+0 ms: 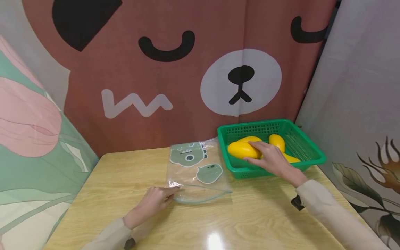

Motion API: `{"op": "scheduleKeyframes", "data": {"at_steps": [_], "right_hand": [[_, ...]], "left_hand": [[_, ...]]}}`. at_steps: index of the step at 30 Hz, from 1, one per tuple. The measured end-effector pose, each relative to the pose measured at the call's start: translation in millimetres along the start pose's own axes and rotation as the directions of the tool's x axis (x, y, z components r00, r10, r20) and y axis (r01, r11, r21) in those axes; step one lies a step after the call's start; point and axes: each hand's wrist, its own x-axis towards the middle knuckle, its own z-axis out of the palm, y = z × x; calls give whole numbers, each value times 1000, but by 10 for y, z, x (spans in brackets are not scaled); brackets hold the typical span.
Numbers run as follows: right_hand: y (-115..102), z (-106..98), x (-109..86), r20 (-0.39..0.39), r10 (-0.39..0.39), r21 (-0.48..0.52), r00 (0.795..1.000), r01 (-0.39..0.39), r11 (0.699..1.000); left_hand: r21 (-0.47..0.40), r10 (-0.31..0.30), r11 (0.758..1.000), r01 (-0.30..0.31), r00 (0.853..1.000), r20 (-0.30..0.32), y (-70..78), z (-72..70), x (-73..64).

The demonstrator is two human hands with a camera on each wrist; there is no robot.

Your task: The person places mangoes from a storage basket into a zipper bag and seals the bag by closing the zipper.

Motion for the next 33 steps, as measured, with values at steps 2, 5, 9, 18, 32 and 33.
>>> {"op": "scheduleKeyframes", "data": {"at_steps": [2, 5, 9, 18, 32, 33], "right_hand": [[0, -6, 0, 3, 2, 4, 1000, -2, 1000], [-9, -15, -1, 5, 1, 12, 1000, -1, 1000], [-40, -24, -4, 2, -1, 15, 1000, 1, 1000], [-94, -19, -29, 6, -15, 50, 1000, 15, 999], [-199, 0, -53, 14, -34, 57, 999, 33, 998], [-208, 1, -54, 15, -35, 54, 999, 34, 998]], "left_hand": [[-2, 0, 1000, 0, 1000, -1, 0, 0, 10], [-9, -4, 1000, 4, 1000, -1, 0, 4, 18], [-5, -11, 1000, 11, 1000, 6, -4, 7, 24], [5, 15, 1000, -15, 1000, -22, -15, 23, 13], [16, -2, 1000, 2, 1000, 1, -7, 1, 31], [18, -2, 1000, 2, 1000, 0, -6, 3, 30]]}}
